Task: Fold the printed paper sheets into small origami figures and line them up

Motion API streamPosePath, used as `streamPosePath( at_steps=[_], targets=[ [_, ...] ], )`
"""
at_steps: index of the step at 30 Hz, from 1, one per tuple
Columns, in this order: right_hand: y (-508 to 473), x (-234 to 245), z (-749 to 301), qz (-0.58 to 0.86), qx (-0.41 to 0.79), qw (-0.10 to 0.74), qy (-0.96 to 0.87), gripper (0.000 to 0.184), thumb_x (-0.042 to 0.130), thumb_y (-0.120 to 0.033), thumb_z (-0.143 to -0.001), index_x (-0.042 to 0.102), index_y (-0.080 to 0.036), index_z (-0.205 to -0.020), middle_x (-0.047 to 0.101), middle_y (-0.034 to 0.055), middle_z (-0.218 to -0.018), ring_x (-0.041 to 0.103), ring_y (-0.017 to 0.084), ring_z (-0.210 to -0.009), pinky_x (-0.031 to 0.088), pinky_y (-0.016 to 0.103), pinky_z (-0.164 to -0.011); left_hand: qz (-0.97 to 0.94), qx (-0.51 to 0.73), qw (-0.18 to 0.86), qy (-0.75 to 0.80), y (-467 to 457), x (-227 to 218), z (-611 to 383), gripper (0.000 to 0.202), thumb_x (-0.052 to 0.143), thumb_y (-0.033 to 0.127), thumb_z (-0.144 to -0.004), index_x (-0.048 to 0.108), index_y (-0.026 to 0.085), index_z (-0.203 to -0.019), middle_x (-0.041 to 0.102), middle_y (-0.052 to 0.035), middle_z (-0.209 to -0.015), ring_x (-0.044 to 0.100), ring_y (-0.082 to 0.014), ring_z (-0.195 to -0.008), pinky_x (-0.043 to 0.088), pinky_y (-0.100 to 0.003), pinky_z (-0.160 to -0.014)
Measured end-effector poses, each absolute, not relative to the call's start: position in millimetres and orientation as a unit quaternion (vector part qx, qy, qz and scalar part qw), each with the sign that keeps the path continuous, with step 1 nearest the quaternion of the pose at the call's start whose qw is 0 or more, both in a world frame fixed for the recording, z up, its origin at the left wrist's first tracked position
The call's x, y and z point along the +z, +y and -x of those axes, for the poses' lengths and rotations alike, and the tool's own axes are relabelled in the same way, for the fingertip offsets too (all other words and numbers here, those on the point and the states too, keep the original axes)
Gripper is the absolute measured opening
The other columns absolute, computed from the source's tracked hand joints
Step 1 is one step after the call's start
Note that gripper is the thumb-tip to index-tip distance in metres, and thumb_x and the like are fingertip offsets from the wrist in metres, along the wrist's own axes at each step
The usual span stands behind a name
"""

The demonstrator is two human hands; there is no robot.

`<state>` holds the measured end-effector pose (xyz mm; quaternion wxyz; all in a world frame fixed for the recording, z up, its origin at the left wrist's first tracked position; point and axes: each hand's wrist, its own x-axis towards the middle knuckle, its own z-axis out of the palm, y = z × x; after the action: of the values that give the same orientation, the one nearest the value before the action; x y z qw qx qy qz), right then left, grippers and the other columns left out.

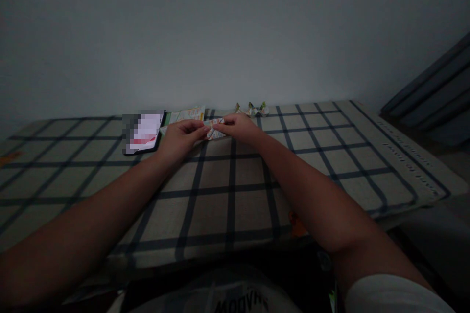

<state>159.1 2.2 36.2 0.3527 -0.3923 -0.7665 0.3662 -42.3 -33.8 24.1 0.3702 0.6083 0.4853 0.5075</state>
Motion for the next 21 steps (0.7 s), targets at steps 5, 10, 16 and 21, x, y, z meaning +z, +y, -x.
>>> streamPosePath(
  at_steps=[5,10,16,21],
  targets=[
    [-1.2,38.8,-156.9,0.397,0.352,0.362,-0.766,0.037,0.068,-0.051,-0.082,0.068,-0.016,-0.071,0.055,-0.0003,-0.06,0.05,0.015,-0.067,0.035,0.026,-0.059,-0.606,0.509,0.366,0.489,-37.8,28.2,39.9,0.035,0.082,0.048,-0.07,0.073,0.017,-0.083,0.072,-0.0033,-0.074,0.064,-0.016,-0.068,0.05,-0.028,-0.067],
    [-2.4,39.1,-155.5,0.391,0.359,0.376,-0.76,0.038,0.068,-0.052,-0.082,0.068,-0.016,-0.071,0.058,0.0001,-0.062,0.052,0.015,-0.068,0.037,0.026,-0.059,-0.607,0.507,0.364,0.492,-39.3,30.6,39.5,0.037,0.081,0.05,-0.07,0.072,0.016,-0.083,0.071,-0.0037,-0.074,0.065,-0.0167,-0.07,0.051,-0.029,-0.07],
    [0.7,36.2,-156.3,0.374,0.394,0.373,-0.752,0.032,0.072,-0.047,-0.079,0.071,-0.015,-0.077,0.064,0.0015,-0.068,0.055,0.015,-0.071,0.042,0.025,-0.063,-0.604,0.505,0.355,0.504,-40.1,31.3,38.7,0.035,0.08,0.048,-0.071,0.072,0.017,-0.084,0.072,-0.004,-0.075,0.066,-0.0176,-0.071,0.052,-0.03,-0.07],
    [0.7,36.1,-156.1,0.38,0.412,0.365,-0.743,0.026,0.071,-0.041,-0.078,0.069,-0.015,-0.074,0.066,0.0018,-0.069,0.057,0.015,-0.072,0.044,0.025,-0.065,-0.615,0.507,0.363,0.483,-40.5,28.5,37.7,0.031,0.08,0.045,-0.073,0.073,0.017,-0.084,0.073,-0.0037,-0.076,0.067,-0.017,-0.07,0.052,-0.029,-0.069]
  ],
)
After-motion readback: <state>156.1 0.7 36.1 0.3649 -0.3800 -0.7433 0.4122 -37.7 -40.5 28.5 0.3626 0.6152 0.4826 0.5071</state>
